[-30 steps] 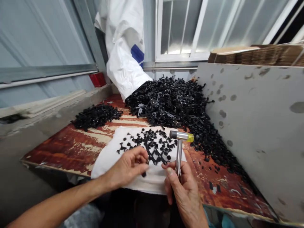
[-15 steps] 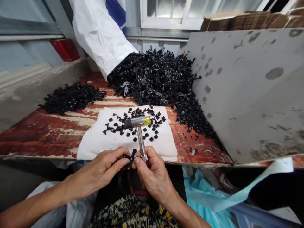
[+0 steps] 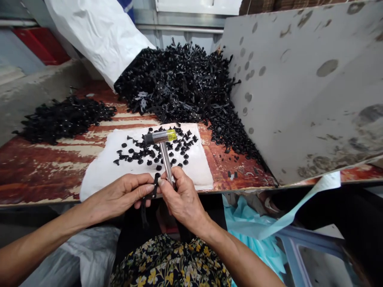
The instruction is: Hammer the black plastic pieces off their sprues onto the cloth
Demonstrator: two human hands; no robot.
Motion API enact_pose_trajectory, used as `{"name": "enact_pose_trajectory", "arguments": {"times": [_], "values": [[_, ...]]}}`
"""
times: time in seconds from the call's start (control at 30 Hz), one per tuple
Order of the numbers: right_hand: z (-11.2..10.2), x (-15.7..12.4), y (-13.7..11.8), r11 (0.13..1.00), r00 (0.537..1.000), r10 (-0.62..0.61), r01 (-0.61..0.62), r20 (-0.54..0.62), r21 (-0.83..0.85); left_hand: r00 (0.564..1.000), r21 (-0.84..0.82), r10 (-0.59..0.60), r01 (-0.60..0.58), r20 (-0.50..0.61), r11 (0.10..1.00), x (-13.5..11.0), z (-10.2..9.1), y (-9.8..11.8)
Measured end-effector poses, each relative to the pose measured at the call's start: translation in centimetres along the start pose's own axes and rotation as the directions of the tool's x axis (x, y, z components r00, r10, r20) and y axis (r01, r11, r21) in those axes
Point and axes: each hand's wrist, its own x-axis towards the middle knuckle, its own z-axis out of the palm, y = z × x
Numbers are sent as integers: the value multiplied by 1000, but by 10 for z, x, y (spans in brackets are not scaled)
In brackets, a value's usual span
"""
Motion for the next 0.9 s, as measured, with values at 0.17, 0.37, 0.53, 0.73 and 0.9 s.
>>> {"name": "enact_pose_trajectory", "arguments": {"times": [0.17, 0.37, 0.53, 0.73, 0.9], "values": [[-11, -8, 1, 983, 992, -113, 104, -52, -150, 973, -93, -64, 45, -223, 995, 3, -16, -13], [-18, -15, 15, 999, 991, -15, 8, -136, -49, 893, -190, -217, 152, -394, 970, 12, -34, -24], [-20, -15, 23, 1000, 988, 17, -18, -154, -7, 869, -291, -286, 174, -404, 941, 17, -36, -16], [-23, -14, 28, 999, 986, 33, -29, -163, 25, 834, -377, -357, 198, -420, 905, 19, -37, -11], [-23, -13, 28, 999, 984, 29, -25, -175, 24, 834, -367, -376, 228, -404, 902, 20, -37, -13]]}}
